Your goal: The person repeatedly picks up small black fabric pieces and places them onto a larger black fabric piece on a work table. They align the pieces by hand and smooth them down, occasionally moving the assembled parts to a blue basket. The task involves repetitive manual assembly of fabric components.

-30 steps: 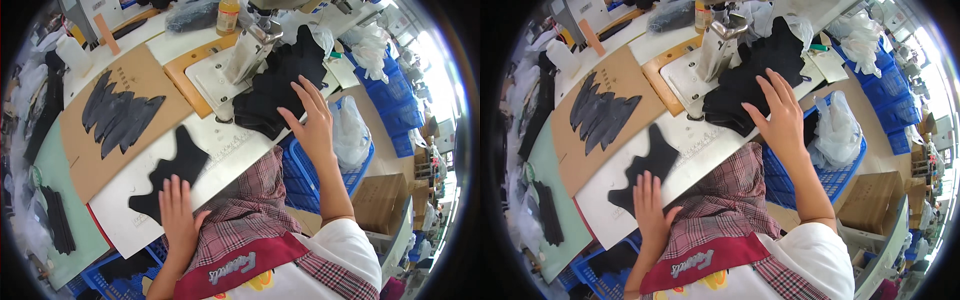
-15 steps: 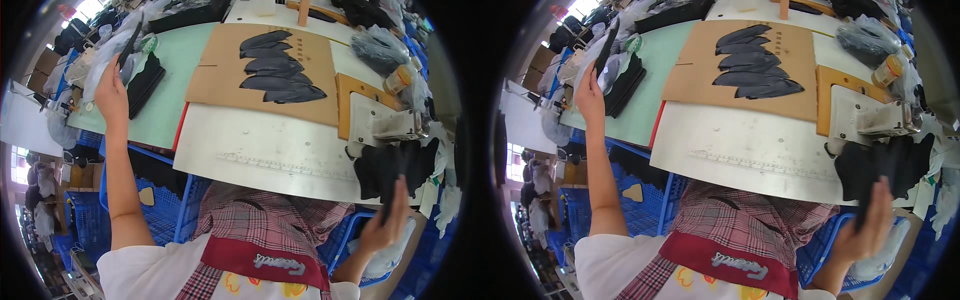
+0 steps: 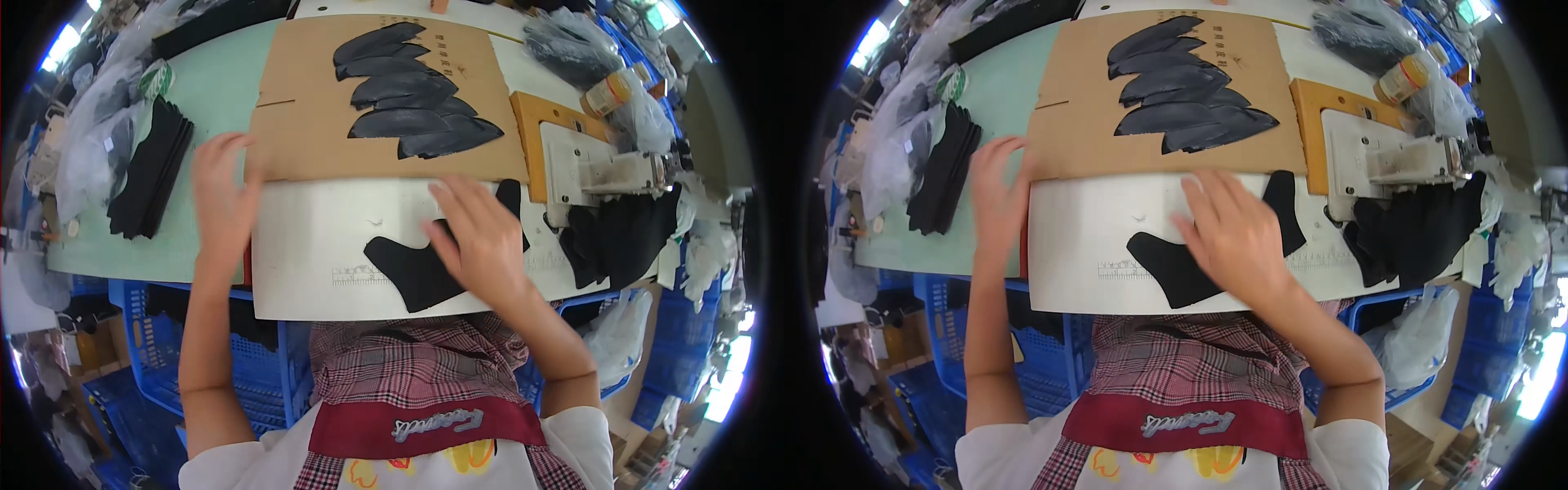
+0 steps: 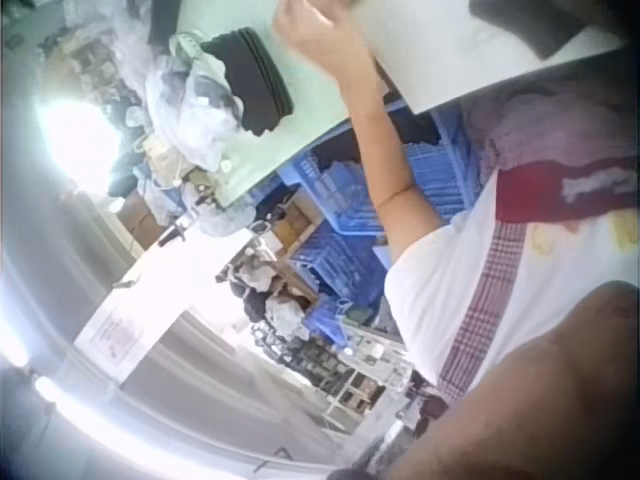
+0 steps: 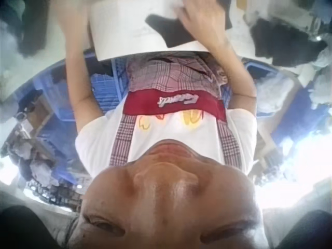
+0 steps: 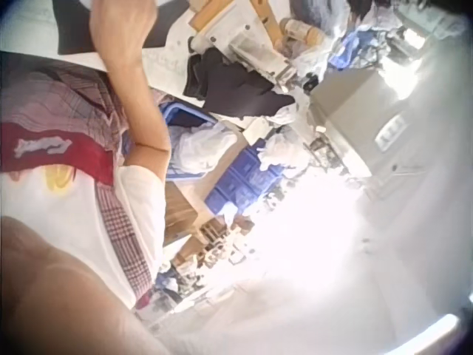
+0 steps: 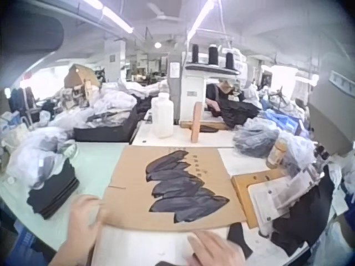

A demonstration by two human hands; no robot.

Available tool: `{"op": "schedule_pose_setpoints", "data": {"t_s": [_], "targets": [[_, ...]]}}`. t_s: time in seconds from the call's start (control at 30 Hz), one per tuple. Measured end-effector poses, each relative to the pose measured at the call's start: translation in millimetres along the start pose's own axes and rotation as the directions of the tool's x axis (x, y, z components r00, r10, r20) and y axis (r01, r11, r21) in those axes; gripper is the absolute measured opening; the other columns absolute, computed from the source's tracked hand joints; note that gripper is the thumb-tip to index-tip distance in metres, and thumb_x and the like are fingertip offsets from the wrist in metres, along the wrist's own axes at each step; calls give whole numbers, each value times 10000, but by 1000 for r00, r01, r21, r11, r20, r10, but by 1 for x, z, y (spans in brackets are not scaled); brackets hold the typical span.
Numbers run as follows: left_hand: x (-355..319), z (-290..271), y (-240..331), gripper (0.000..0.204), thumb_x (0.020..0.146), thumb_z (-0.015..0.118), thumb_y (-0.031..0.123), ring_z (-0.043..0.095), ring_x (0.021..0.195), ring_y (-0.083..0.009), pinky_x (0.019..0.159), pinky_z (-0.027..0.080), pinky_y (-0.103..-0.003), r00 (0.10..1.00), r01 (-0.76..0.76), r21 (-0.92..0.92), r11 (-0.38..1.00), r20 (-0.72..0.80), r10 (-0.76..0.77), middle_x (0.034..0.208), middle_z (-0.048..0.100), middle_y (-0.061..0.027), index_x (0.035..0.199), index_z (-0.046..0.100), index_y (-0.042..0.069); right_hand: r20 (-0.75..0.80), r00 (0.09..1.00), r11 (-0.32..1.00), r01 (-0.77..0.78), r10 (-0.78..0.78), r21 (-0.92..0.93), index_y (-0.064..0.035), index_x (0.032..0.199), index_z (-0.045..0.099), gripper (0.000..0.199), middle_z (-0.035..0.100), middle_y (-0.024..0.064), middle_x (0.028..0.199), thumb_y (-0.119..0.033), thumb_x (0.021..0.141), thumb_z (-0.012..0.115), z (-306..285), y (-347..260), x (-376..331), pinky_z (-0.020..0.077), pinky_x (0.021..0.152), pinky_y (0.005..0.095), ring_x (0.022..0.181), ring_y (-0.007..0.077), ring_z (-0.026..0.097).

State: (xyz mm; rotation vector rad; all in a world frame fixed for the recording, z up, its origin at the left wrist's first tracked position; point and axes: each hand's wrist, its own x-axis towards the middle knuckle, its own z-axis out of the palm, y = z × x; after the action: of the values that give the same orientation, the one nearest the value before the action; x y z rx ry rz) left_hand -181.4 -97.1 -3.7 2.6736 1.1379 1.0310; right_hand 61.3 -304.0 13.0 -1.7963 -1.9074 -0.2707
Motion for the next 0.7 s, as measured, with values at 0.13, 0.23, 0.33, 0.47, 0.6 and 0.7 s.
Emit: {"op": "schedule_pose_setpoints", "data": {"t_s": [0.13,0.23,0.33,0.47,0.6,0.7], "targets": [[31,66,49,310,822,760,255,552,1028,-292,892,440,-390,975,167,-163,972,171,-139,1030,617,-121,960,619,16,-28,999,996,-24,27,86,16,1081,627,318,621,176,1190,-120,807,710,32,20,46,550,821,384,1071,319,613],[41,86,63,353,770,811,262,565,941,-296,839,455,-400,991,70,-45,997,119,-64,970,618,-123,916,605,15,-58,998,997,13,-9,79,23,1092,627,312,614,180,1191,-90,808,694,41,21,55,547,832,383,1094,325,602],[42,91,65,322,763,819,198,548,789,-252,768,465,-363,994,37,-117,992,107,-24,870,595,-100,885,583,16,-68,997,989,-16,26,149,40,1105,617,344,592,193,1225,-73,791,702,46,29,50,527,883,391,1123,347,582],[51,81,80,274,790,795,124,484,708,-145,703,448,-281,913,355,-330,875,322,-250,813,552,-28,892,558,29,-123,992,972,-8,38,235,58,1152,582,429,588,203,1194,-70,768,721,54,38,52,500,926,395,1109,353,571],[54,84,81,234,824,768,94,499,731,-88,665,442,-243,868,494,-609,620,380,-319,832,573,-3,944,577,29,-120,989,953,-52,91,297,50,1096,558,403,591,199,1123,-79,756,733,66,32,74,497,872,405,1039,337,578],[57,88,84,242,861,742,123,534,786,-80,695,450,-238,851,523,-735,432,426,-307,891,606,-15,1027,603,16,-125,977,947,-129,172,293,28,1015,553,346,614,185,1040,-101,753,739,81,34,90,509,775,419,955,328,605]]}}
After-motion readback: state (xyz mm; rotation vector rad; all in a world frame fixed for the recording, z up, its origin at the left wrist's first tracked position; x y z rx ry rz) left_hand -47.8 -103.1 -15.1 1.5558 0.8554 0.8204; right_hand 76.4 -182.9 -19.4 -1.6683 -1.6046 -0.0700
